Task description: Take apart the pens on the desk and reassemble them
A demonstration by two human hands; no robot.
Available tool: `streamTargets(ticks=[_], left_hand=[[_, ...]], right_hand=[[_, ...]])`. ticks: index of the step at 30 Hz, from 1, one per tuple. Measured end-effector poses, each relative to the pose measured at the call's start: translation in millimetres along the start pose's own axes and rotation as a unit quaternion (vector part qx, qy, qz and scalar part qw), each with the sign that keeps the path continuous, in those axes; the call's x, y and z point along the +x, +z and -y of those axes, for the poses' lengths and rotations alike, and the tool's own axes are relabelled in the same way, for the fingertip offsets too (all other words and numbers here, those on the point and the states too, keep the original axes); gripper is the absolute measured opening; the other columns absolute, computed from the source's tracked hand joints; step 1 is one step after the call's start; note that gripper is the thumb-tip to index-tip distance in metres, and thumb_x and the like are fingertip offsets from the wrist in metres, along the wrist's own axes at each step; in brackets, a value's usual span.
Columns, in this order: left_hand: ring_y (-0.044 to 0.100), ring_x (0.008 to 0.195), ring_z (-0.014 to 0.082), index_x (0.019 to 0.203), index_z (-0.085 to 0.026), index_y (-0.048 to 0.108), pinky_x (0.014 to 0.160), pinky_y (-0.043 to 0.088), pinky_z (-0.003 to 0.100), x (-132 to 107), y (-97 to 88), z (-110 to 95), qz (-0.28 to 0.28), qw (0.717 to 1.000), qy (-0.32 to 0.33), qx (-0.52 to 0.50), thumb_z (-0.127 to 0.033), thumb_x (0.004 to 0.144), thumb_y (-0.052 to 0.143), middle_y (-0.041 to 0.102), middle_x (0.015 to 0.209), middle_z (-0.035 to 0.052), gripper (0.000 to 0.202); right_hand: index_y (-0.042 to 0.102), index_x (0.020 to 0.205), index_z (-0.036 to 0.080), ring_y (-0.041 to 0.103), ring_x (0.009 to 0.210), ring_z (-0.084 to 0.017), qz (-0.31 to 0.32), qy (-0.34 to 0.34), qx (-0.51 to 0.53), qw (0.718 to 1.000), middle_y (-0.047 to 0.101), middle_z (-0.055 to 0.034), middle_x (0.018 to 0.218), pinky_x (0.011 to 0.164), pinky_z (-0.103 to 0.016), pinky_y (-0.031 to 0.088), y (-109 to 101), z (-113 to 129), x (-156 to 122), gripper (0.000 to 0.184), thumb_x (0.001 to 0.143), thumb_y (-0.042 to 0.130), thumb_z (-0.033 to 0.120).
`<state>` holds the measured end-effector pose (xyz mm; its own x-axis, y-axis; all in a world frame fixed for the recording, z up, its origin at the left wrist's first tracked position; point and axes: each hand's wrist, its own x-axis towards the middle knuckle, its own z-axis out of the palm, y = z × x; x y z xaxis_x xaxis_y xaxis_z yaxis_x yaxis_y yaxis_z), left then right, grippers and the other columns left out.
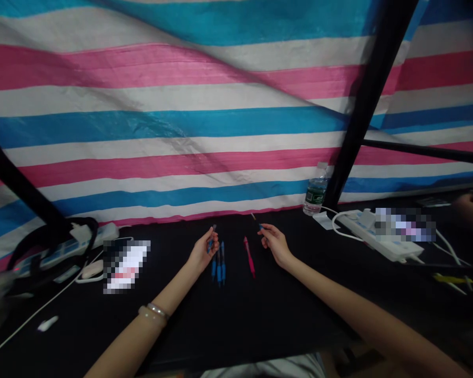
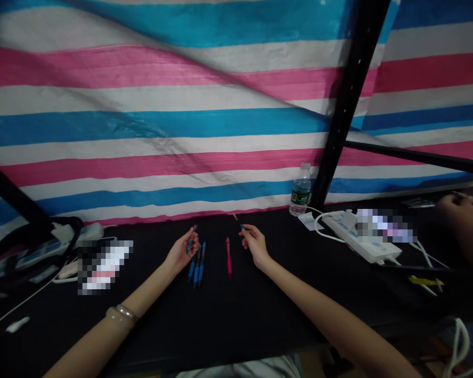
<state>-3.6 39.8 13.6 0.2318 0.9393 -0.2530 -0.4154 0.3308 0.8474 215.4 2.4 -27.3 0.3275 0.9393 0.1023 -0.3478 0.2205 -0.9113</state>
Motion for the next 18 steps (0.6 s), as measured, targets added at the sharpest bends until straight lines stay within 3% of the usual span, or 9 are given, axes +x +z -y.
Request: streamTargets(ticks=[6, 13, 18], left_hand=[[0.047, 0.045, 0.0034, 0.074, -0.011, 0.064, 0.043, 0.038, 0.014, -3.6, 2.4, -0.1, -0.016, 0.999, 0.014, 0.032, -0.025, 0.074, 0.063, 0.052, 0.057, -0.0016, 0.014], [0.053, 0.054, 0.0056, 0.088, -0.011, 0.067, 0.048, 0.038, 0.016, -2.8, -1.2, 2.3, 0.038, 0.995, 0.025, 0.085, -0.021, 0.068, 0.067, 0.059, 0.066, 0.0009, 0.022], [0.052, 0.054, 0.0064, 0.085, -0.013, 0.065, 0.047, 0.035, 0.017, 0.9, -3.0, 6.6, 0.059, 0.992, 0.051, 0.100, -0.023, 0.062, 0.072, 0.059, 0.065, 0.0009, 0.026]], right_hand=[[0.061, 0.089, 0.014, 0.034, 0.035, -0.003, 0.025, 0.042, 0.024, 0.999, 0.046, 0.0052, 0.058, 0.032, -0.018, 0.019, -1.2, 3.3, -1.0, 0.031, 0.065, 0.060, 0.033], [0.056, 0.079, 0.016, 0.035, 0.033, -0.004, 0.032, 0.053, 0.030, 0.998, 0.051, 0.0047, 0.056, 0.031, -0.018, 0.018, -1.5, 3.2, -0.2, 0.021, 0.062, 0.058, 0.028], [0.057, 0.078, 0.015, 0.036, 0.034, -0.004, 0.043, 0.054, 0.024, 0.997, 0.054, 0.0027, 0.057, 0.033, -0.019, 0.018, -3.3, 1.2, 1.5, 0.022, 0.064, 0.061, 0.031]])
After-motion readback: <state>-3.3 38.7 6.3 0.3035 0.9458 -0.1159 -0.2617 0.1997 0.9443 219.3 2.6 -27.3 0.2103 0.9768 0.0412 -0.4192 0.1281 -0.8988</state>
